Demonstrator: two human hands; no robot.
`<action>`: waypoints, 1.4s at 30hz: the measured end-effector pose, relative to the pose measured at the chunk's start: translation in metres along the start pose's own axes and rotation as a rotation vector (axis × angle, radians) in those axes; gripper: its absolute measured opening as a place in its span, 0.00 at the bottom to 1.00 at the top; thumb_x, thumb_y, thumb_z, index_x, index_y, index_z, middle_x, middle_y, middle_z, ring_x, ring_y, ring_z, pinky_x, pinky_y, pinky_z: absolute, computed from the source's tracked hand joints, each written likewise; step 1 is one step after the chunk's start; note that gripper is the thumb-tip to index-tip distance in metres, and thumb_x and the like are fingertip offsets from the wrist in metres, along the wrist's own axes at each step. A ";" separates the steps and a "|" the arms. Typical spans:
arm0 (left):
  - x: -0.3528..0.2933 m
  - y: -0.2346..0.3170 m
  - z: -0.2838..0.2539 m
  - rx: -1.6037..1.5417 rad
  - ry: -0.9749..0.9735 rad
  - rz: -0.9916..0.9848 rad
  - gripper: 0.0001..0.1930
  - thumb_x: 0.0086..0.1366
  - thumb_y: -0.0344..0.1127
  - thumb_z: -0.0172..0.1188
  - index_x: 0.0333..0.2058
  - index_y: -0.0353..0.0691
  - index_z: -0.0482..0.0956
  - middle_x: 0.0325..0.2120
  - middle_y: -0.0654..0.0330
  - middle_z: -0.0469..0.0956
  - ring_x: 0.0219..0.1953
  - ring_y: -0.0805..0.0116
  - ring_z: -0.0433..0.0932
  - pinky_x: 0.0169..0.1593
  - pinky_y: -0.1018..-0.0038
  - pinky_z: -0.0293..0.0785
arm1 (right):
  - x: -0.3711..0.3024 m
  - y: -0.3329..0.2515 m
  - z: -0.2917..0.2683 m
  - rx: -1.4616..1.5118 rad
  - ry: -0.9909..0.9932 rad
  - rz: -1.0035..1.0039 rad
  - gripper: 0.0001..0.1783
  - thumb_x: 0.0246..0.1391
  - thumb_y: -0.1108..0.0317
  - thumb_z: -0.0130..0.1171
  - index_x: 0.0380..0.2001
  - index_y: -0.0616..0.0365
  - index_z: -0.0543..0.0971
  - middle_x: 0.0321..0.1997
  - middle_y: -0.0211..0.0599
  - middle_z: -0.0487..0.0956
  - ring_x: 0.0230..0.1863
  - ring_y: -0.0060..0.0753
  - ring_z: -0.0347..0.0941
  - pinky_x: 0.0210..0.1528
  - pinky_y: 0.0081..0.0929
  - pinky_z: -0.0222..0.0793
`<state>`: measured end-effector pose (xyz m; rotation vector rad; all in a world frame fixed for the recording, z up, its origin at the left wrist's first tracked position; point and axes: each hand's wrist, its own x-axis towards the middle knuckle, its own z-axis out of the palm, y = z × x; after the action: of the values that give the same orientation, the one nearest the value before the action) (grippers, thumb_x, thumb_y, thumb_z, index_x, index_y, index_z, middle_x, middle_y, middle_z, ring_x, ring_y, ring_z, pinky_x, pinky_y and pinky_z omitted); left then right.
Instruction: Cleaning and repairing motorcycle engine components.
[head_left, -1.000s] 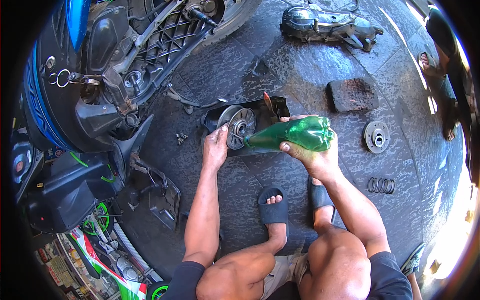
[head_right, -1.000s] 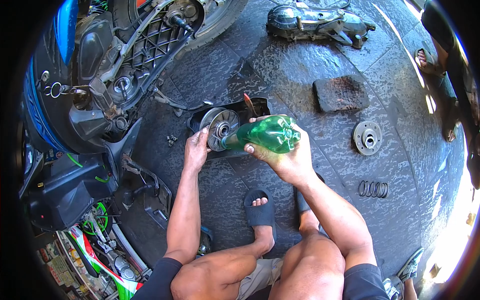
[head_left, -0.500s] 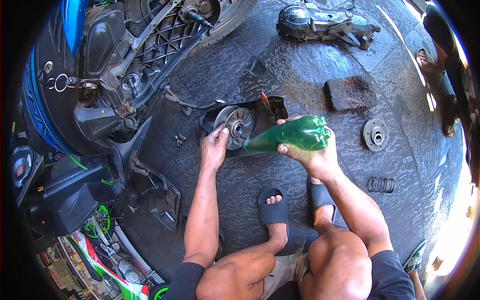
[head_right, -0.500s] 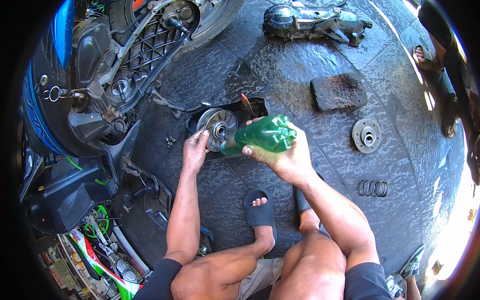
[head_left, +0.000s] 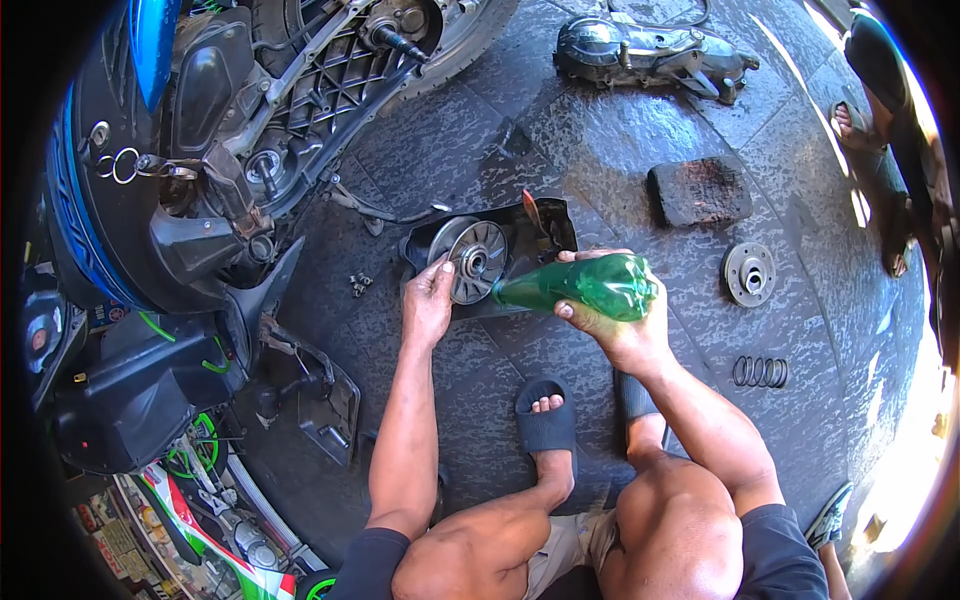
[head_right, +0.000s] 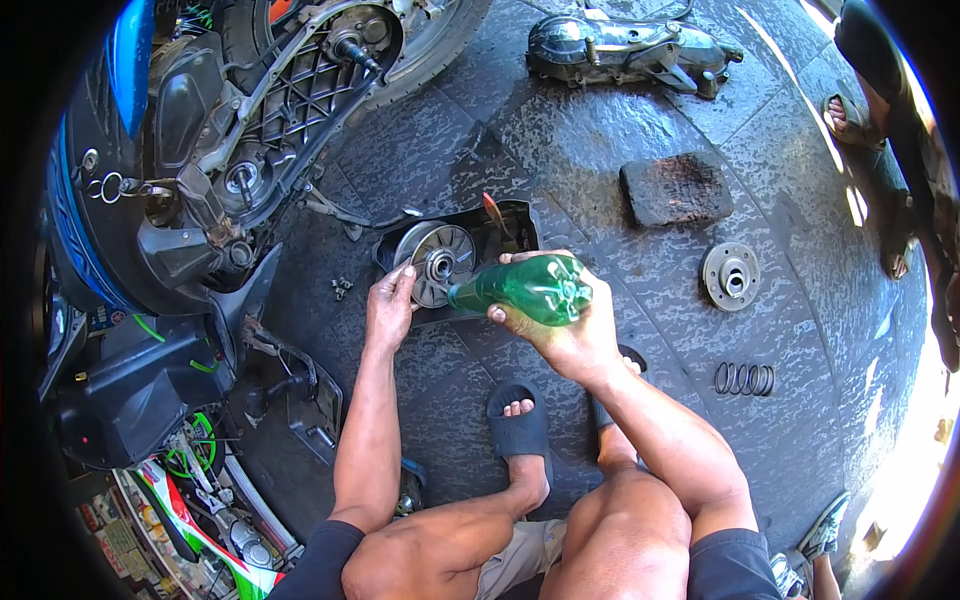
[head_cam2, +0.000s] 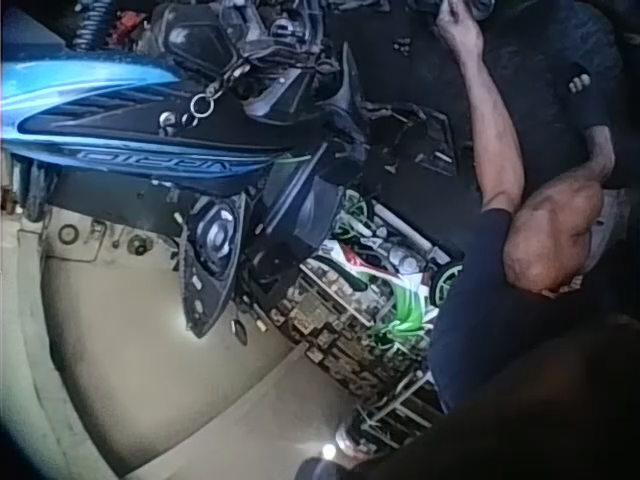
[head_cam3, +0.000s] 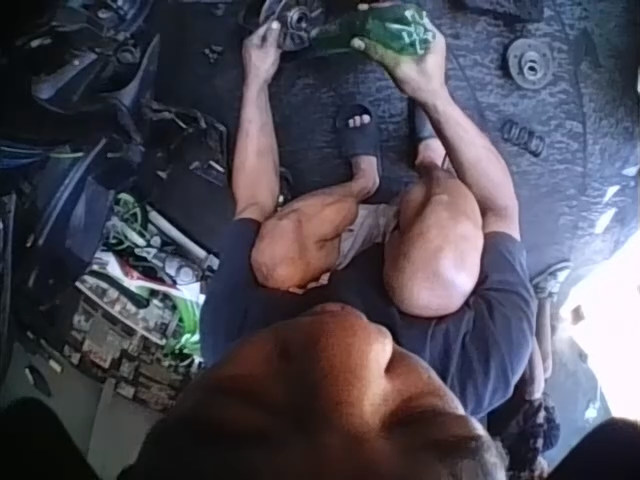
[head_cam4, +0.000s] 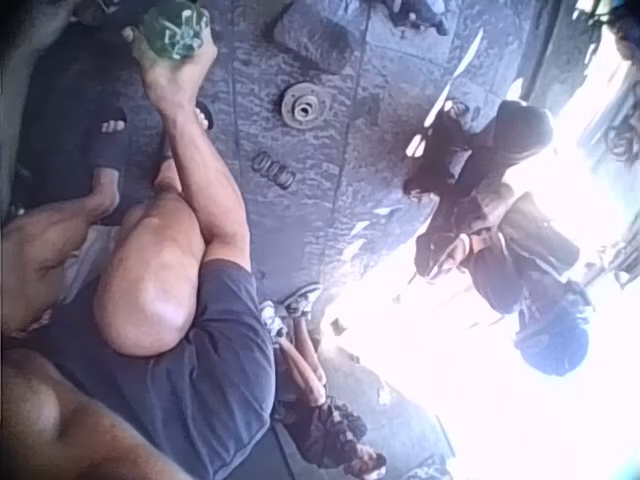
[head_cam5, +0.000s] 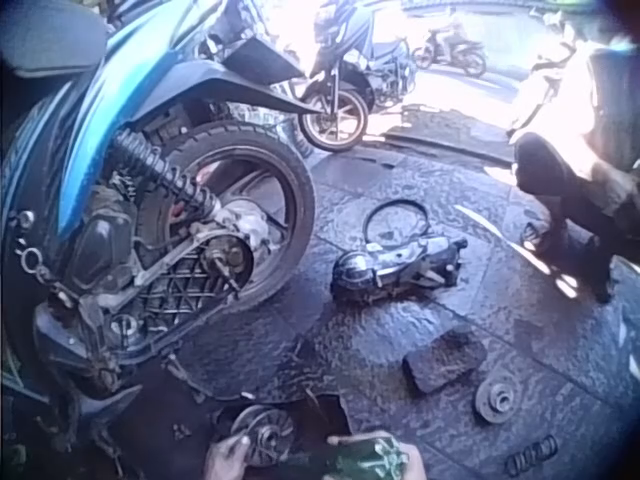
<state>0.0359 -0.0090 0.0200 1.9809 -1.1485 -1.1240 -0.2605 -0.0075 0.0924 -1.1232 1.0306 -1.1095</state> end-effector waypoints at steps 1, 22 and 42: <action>0.000 -0.001 0.000 0.001 0.003 -0.011 0.22 0.72 0.42 0.54 0.53 0.29 0.77 0.45 0.53 0.82 0.49 0.71 0.77 0.55 0.74 0.70 | -0.001 0.003 0.002 0.011 0.034 -0.039 0.26 0.42 0.72 0.76 0.46 0.63 0.78 0.49 0.43 0.82 0.51 0.33 0.78 0.55 0.31 0.72; -0.002 0.004 0.002 -0.002 0.018 -0.026 0.21 0.72 0.42 0.54 0.53 0.30 0.77 0.45 0.54 0.82 0.49 0.70 0.77 0.55 0.74 0.70 | 0.008 -0.001 -0.003 0.094 0.132 0.059 0.23 0.45 0.69 0.76 0.44 0.62 0.80 0.42 0.35 0.84 0.43 0.23 0.79 0.47 0.25 0.75; 0.001 -0.006 -0.002 0.029 0.015 0.031 0.23 0.72 0.46 0.53 0.55 0.34 0.76 0.42 0.57 0.82 0.43 0.73 0.78 0.45 0.74 0.74 | 0.003 0.003 -0.002 0.092 0.007 0.153 0.26 0.44 0.70 0.76 0.46 0.65 0.78 0.47 0.42 0.83 0.47 0.28 0.79 0.52 0.30 0.75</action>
<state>0.0402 -0.0071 0.0160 1.9834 -1.1908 -1.0810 -0.2617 -0.0102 0.0888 -0.9516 1.0432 -1.0284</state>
